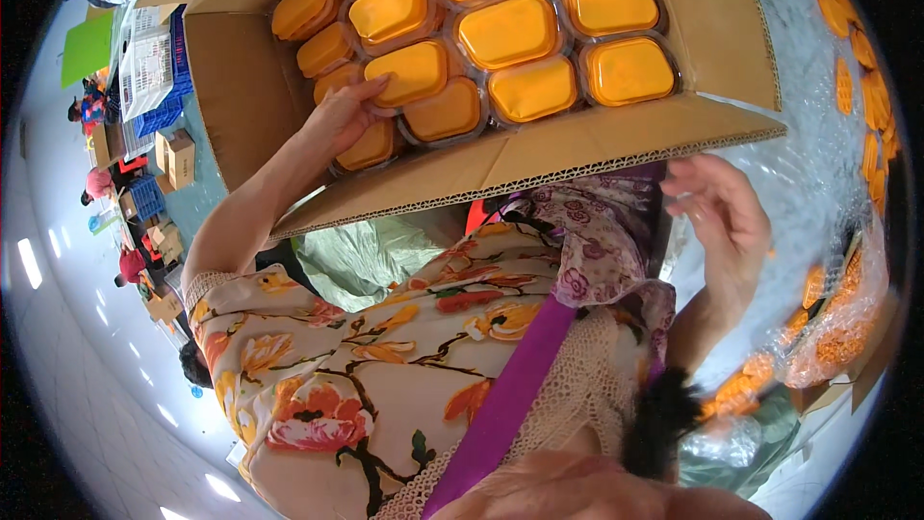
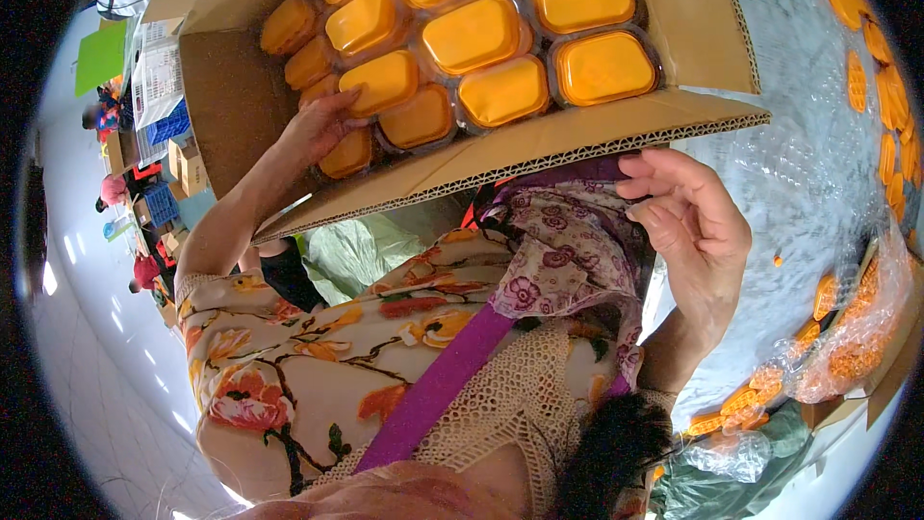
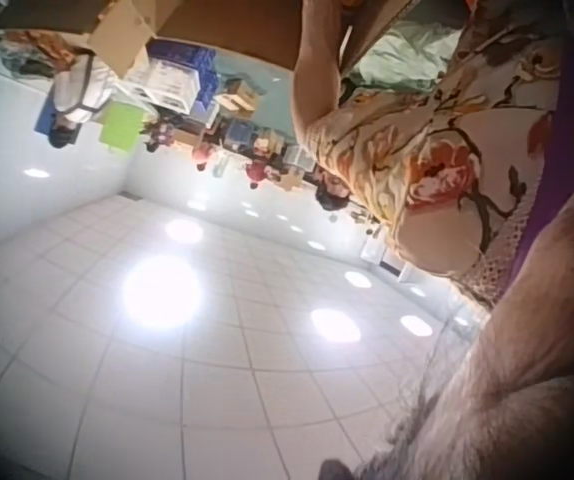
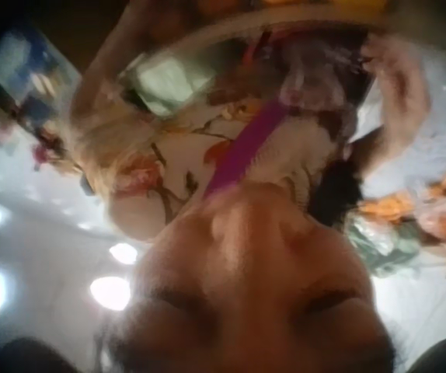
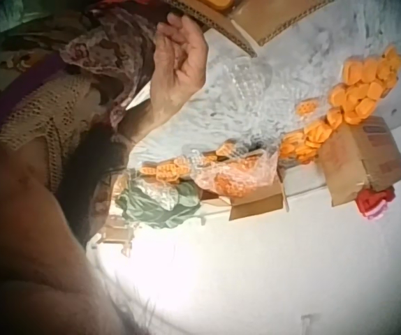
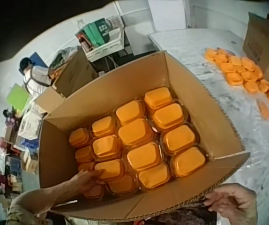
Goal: Packing yellow plastic containers into cardboard boxes and assembling small toy components into orange molds.
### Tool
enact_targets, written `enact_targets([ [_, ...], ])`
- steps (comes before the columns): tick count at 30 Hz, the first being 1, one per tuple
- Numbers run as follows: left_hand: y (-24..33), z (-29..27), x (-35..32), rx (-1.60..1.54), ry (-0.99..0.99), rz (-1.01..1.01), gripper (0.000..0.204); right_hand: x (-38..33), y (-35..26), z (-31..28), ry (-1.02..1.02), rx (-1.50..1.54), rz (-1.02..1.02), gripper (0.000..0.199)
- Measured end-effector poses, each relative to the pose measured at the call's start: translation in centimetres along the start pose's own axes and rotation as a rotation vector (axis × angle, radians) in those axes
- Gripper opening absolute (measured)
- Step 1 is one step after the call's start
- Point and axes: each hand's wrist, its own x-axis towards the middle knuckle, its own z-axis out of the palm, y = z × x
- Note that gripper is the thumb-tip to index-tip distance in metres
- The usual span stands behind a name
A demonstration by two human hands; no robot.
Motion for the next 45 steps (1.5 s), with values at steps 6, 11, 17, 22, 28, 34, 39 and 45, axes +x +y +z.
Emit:
enact_targets([
  [6, -0.6, 0.9, 0.7, 0.051, -0.029, 0.107, 0.032, -0.3, 0.7, -0.2, 0.024, 0.019, -0.005, 0.037],
  [11, 0.4, 2.7, 0.2, 0.222, -0.010, 0.166, 0.034, -0.7, 1.3, 0.0, 0.039, 0.020, -0.034, 0.035],
  [17, 0.6, 2.4, 0.5, 0.353, 0.097, 0.162, 0.037, -0.8, 1.6, -0.2, 0.042, -0.032, 0.014, 0.029],
  [22, 1.0, 3.3, 0.3, 0.565, 0.211, 0.246, 0.049, -0.6, 2.0, 0.5, -0.001, -0.016, 0.051, 0.032],
  [28, 3.0, 3.6, -1.8, 0.929, 0.210, 0.090, 0.055, -0.7, 2.5, 0.8, -0.002, -0.015, 0.105, 0.037],
  [34, 2.0, 2.4, -1.7, 1.572, 0.077, 0.630, 0.044, -0.8, 3.0, 0.5, 0.005, -0.013, 0.138, 0.038],
  [39, 0.2, 3.5, -0.4, 1.745, -0.175, 0.845, 0.035, -0.4, 3.4, 0.9, 0.009, -0.016, 0.157, 0.037],
  [45, -0.2, 0.9, -5.0, 1.690, 0.150, 0.175, 0.028, 2.3, 7.0, 3.0, -0.207, 0.013, 0.122, 0.036],
])
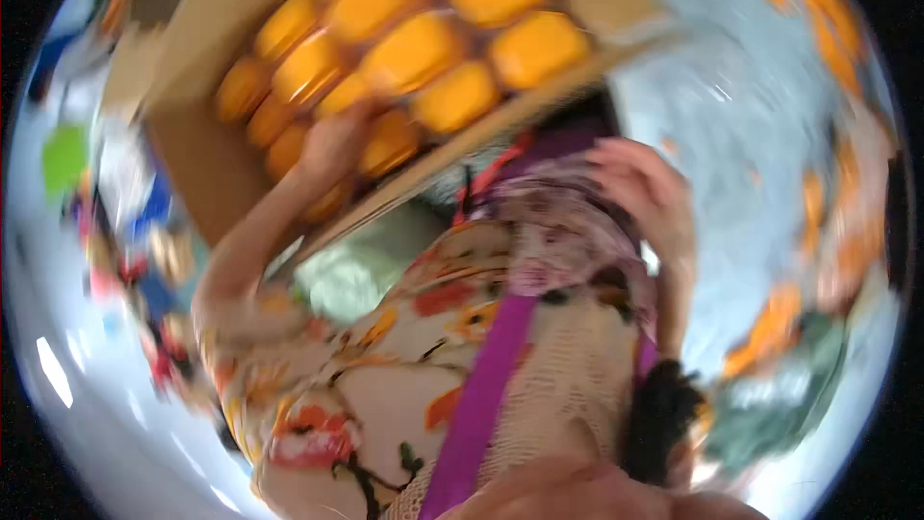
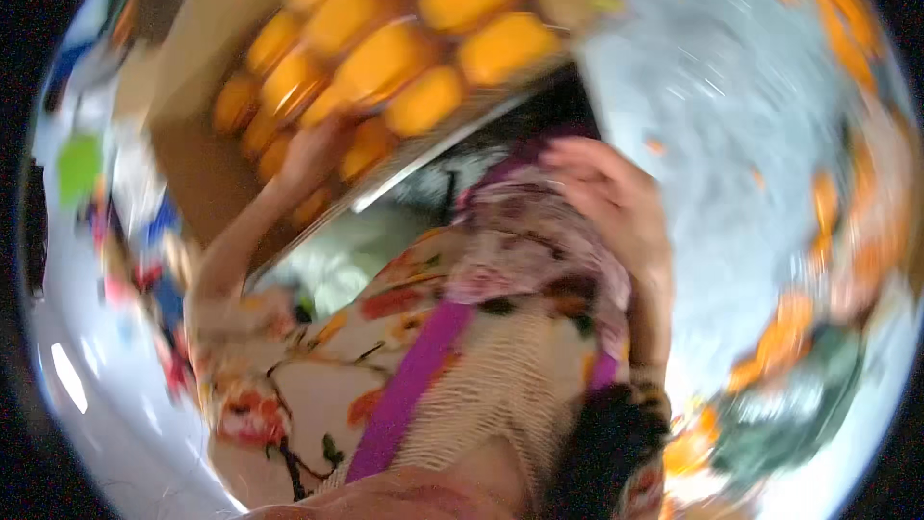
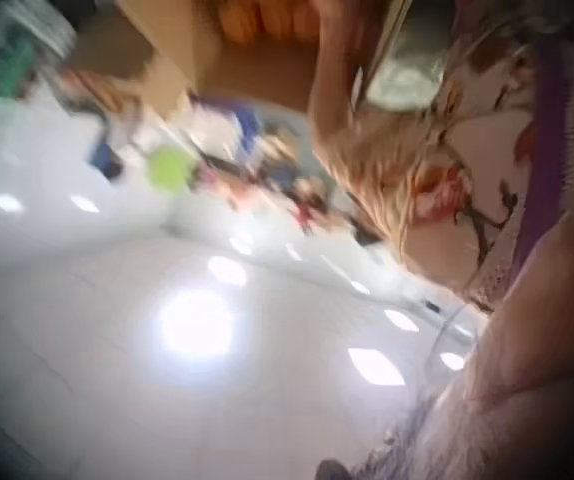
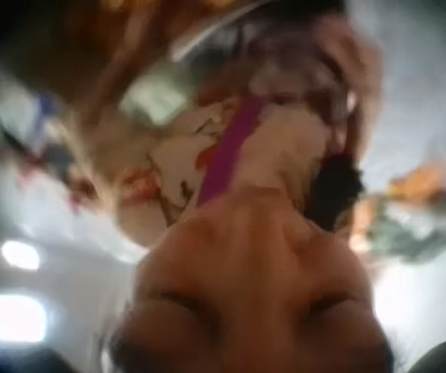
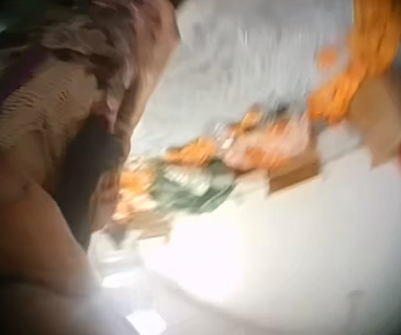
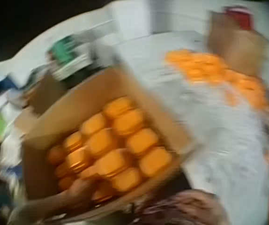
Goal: Packing yellow plastic containers into cardboard boxes and assembling small toy components into orange molds.
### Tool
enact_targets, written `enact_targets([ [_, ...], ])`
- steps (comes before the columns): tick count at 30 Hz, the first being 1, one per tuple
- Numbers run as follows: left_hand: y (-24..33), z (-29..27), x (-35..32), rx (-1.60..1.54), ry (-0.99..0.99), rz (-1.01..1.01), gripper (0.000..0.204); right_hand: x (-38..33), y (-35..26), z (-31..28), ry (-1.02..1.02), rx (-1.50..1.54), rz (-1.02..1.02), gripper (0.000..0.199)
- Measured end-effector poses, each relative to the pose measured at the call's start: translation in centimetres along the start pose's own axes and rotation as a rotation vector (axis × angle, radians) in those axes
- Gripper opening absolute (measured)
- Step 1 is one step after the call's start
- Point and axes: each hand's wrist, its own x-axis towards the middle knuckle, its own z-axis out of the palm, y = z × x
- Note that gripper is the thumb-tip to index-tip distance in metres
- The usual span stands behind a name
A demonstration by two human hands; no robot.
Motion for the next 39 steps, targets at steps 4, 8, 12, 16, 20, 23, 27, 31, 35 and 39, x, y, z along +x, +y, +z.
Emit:
enact_targets([
  [4, -4.6, 3.1, -8.5, -0.264, 0.216, -0.108, 0.030, 7.3, 1.9, 10.1, -0.590, 0.102, -0.115, 0.034],
  [8, -2.6, 2.9, -26.8, -0.141, 0.258, -0.625, 0.028, 11.0, 4.2, 9.8, -0.390, 0.005, -0.136, 0.031],
  [12, -2.3, 2.1, -40.8, -0.030, 0.311, -1.236, 0.026, 15.7, 12.4, 2.3, 0.372, -0.402, -0.266, 0.030],
  [16, -4.9, -1.2, -42.5, 0.102, 0.925, -0.780, 0.020, 19.9, 19.5, -5.8, 0.601, -0.671, -0.014, 0.045],
  [20, -0.8, -5.8, -36.4, -0.378, 0.817, -0.590, 0.016, 25.4, 20.5, -5.7, 0.682, -0.548, -0.117, 0.045],
  [23, 0.0, -5.8, -28.3, -0.362, 0.590, -0.248, 0.012, 26.3, 17.1, -1.4, 0.699, -0.569, -0.224, 0.046],
  [27, 2.4, -4.7, -15.8, -0.359, 0.295, 0.080, 0.021, 23.9, 16.1, 0.6, 0.598, -0.490, -0.034, 0.038],
  [31, 4.1, -0.8, -6.1, -0.542, 0.290, 0.091, 0.023, 17.2, 13.0, 5.5, 0.285, 0.263, 0.031, 0.014],
  [35, 8.6, 3.2, 1.9, -0.837, 0.470, 0.258, 0.023, 8.9, 11.2, 4.6, 0.490, 0.268, -0.008, 0.011],
  [39, 14.1, 6.9, 9.3, -0.745, 0.606, 0.369, 0.051, 5.3, 12.7, 1.7, 0.646, 0.105, -0.335, 0.022],
])
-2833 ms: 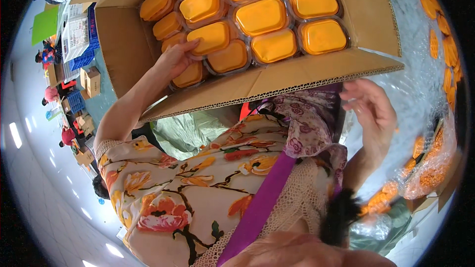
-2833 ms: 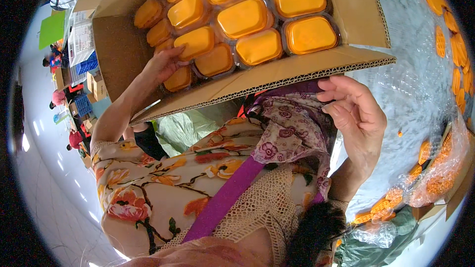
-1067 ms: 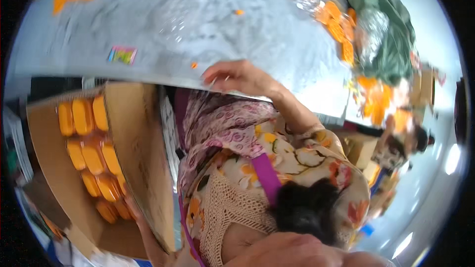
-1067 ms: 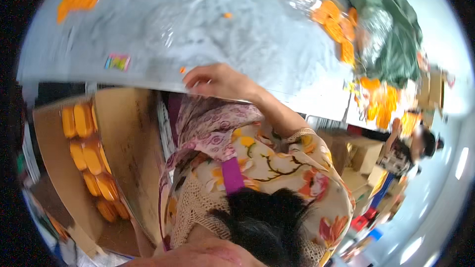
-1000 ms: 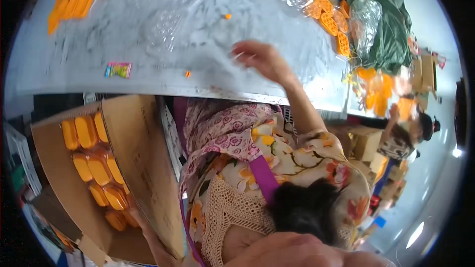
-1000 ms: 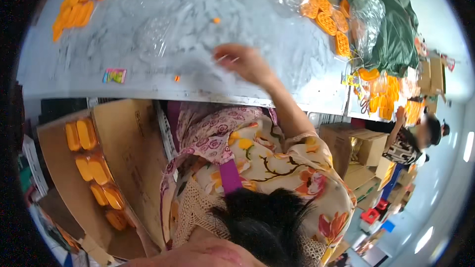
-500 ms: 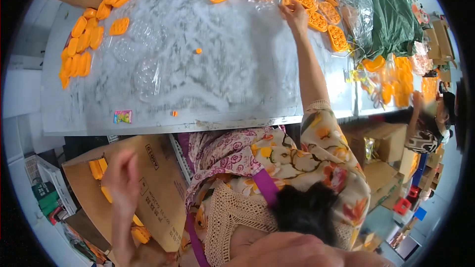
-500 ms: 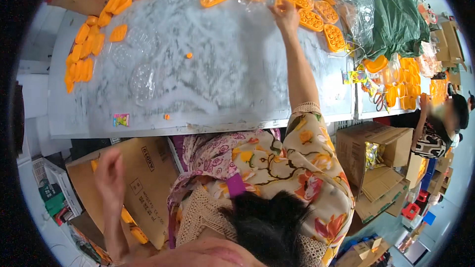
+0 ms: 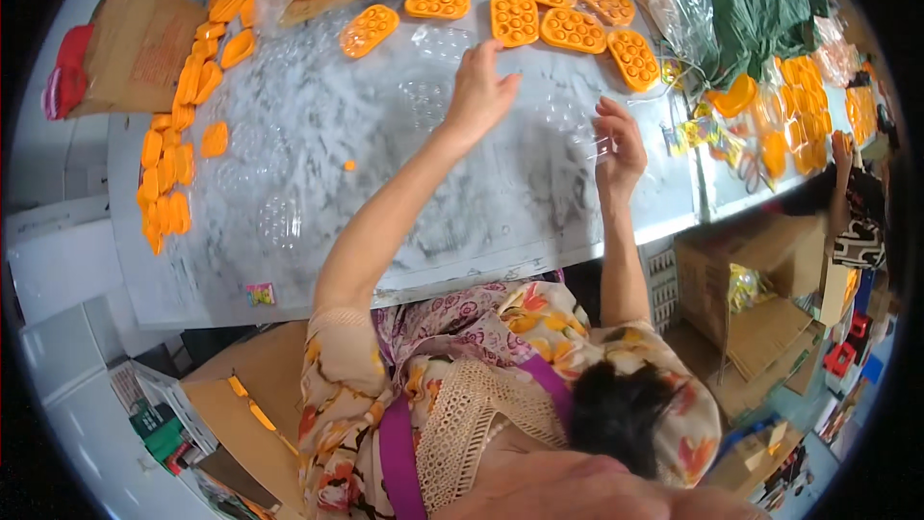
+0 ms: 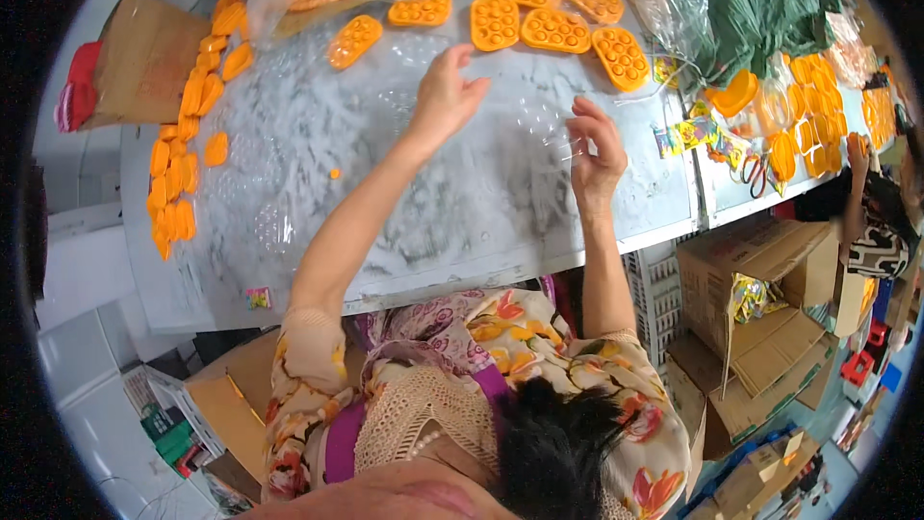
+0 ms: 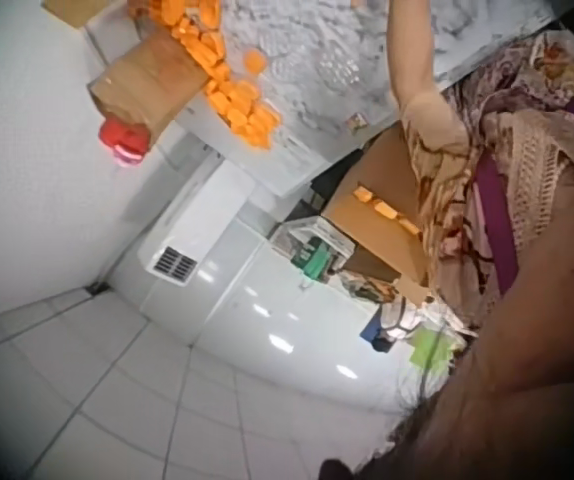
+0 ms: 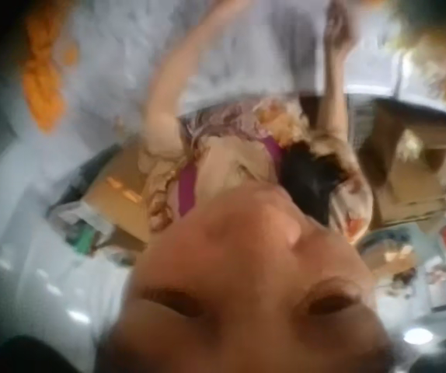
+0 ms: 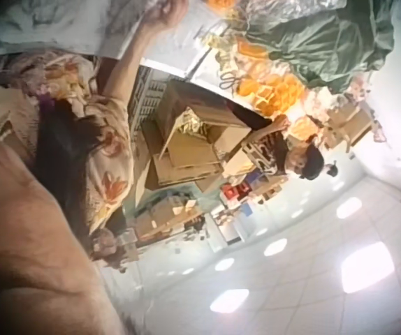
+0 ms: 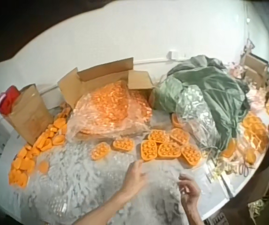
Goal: Packing yellow plastic containers into cardboard boxes and assembling small toy components into orange molds.
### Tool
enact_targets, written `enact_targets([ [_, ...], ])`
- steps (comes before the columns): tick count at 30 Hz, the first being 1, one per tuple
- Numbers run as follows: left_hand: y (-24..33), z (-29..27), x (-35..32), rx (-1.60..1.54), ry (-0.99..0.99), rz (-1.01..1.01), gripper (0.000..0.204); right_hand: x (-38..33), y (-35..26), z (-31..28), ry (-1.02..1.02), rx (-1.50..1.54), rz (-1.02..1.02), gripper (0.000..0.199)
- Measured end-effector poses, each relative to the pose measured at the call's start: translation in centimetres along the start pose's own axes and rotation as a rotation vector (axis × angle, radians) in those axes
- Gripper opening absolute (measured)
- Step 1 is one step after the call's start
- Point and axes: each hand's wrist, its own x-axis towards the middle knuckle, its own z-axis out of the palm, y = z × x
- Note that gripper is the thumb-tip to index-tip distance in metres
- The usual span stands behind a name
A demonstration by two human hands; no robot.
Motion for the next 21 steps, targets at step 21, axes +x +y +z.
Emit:
enact_targets([
  [21, 5.0, 14.5, 9.0, -0.017, -0.038, 0.129, 0.090, 0.3, -6.3, -6.7, -0.121, -1.003, -0.150, 0.039],
])
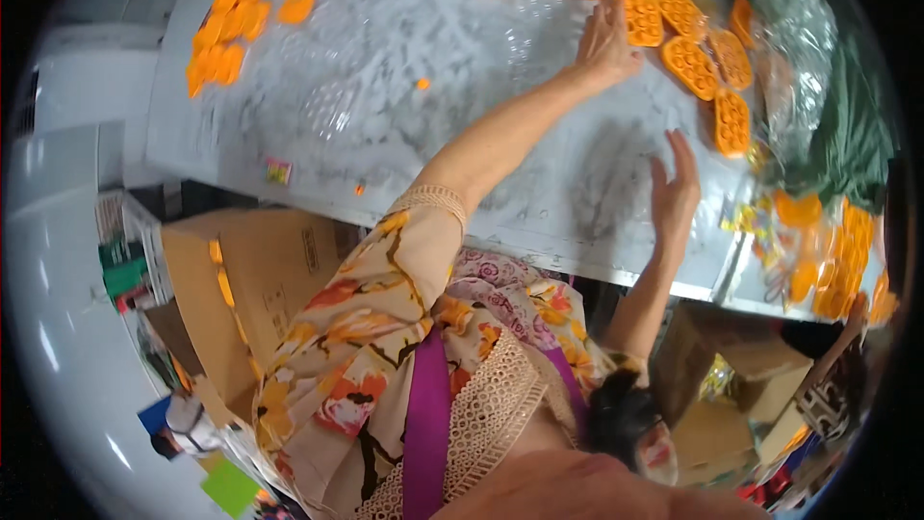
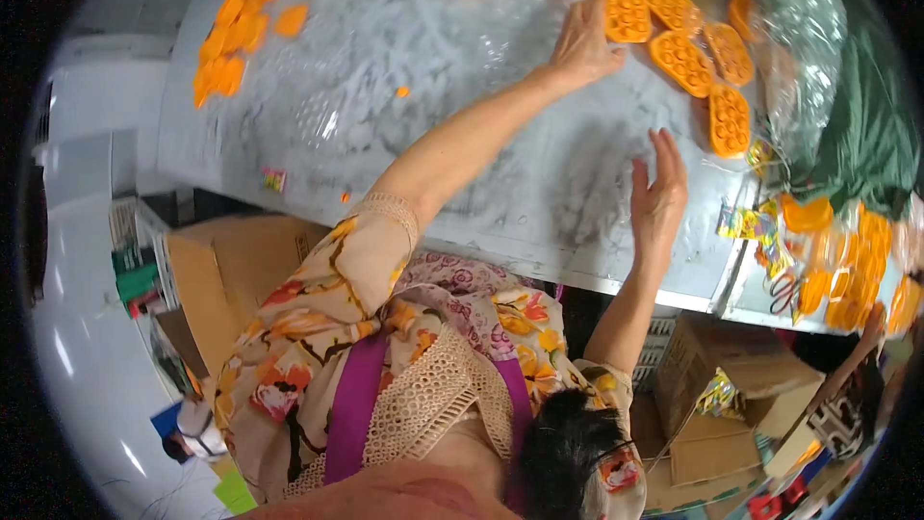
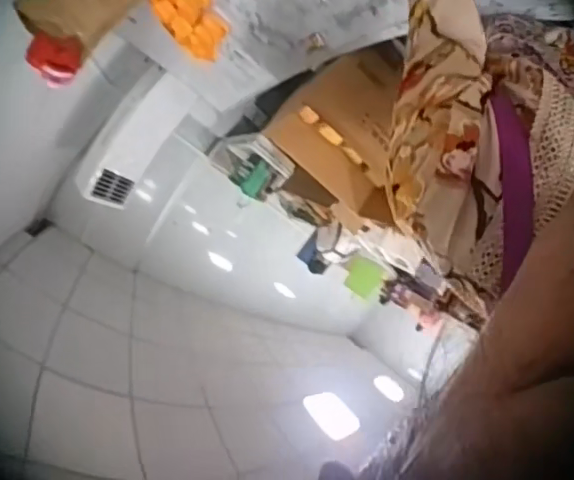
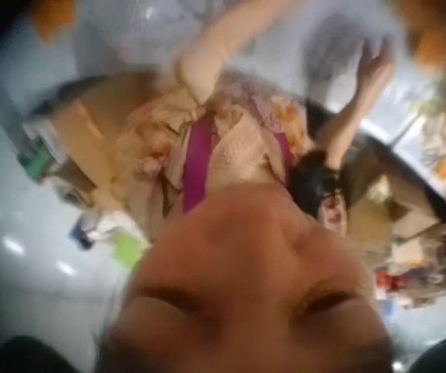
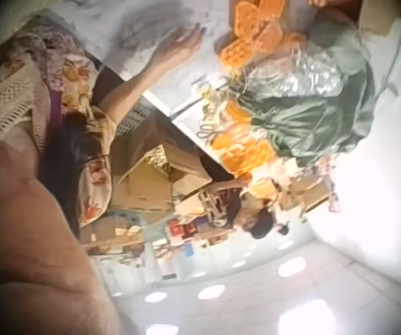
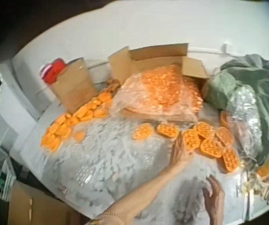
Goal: Packing yellow plastic containers into cardboard boxes and assembling small toy components into orange molds.
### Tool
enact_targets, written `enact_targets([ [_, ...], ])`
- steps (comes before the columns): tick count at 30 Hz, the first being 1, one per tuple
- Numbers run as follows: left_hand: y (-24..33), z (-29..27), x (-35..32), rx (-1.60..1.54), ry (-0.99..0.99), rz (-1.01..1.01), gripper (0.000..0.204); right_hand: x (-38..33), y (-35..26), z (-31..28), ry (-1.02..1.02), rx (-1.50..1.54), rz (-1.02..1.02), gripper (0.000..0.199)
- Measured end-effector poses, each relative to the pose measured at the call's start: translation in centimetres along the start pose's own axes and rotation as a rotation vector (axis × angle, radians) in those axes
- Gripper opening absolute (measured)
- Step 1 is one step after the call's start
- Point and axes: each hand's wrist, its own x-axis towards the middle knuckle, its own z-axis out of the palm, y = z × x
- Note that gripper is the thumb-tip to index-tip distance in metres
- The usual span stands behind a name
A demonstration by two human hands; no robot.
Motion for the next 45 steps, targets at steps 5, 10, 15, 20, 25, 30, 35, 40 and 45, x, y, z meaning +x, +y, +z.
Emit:
enact_targets([
  [5, 1.1, -8.7, -3.5, -0.381, 0.075, 0.089, 0.030, 8.9, -0.1, 1.5, 0.007, 0.059, 0.154, 0.043],
  [10, -6.9, -22.8, -14.1, 0.290, 0.245, -0.279, 0.022, 14.1, -2.1, 11.2, 0.093, -0.100, -0.248, 0.055],
  [15, -11.4, -23.4, -18.9, 0.345, 0.164, -0.428, 0.016, 15.7, -2.2, 14.7, 0.298, -0.451, -0.273, 0.059],
  [20, -11.5, -21.5, -8.7, -0.105, 0.170, -0.333, 0.016, 24.5, 5.3, 7.5, 0.368, -0.830, -0.090, 0.071],
  [25, -8.4, -25.4, -4.9, -0.619, 0.180, -0.335, 0.022, 25.5, 6.8, 0.6, 0.283, -0.779, 0.072, 0.084],
  [30, -8.2, -27.1, -7.0, -0.591, 0.132, -0.438, 0.021, 20.8, 6.0, -2.7, 0.318, -0.755, -0.097, 0.063],
  [35, -7.9, -24.5, -10.1, -0.614, 0.153, -0.384, 0.025, 13.7, 2.5, -2.7, 0.234, -0.627, -0.162, 0.063],
  [40, -7.6, -24.1, -11.8, -0.387, 0.157, -0.366, 0.026, 8.2, 0.1, -0.5, 0.222, -0.463, -0.260, 0.064],
  [45, -8.8, -23.4, -13.6, -0.005, 0.071, -0.332, 0.023, 6.9, -3.2, 2.2, 0.114, -0.288, -0.390, 0.067],
])
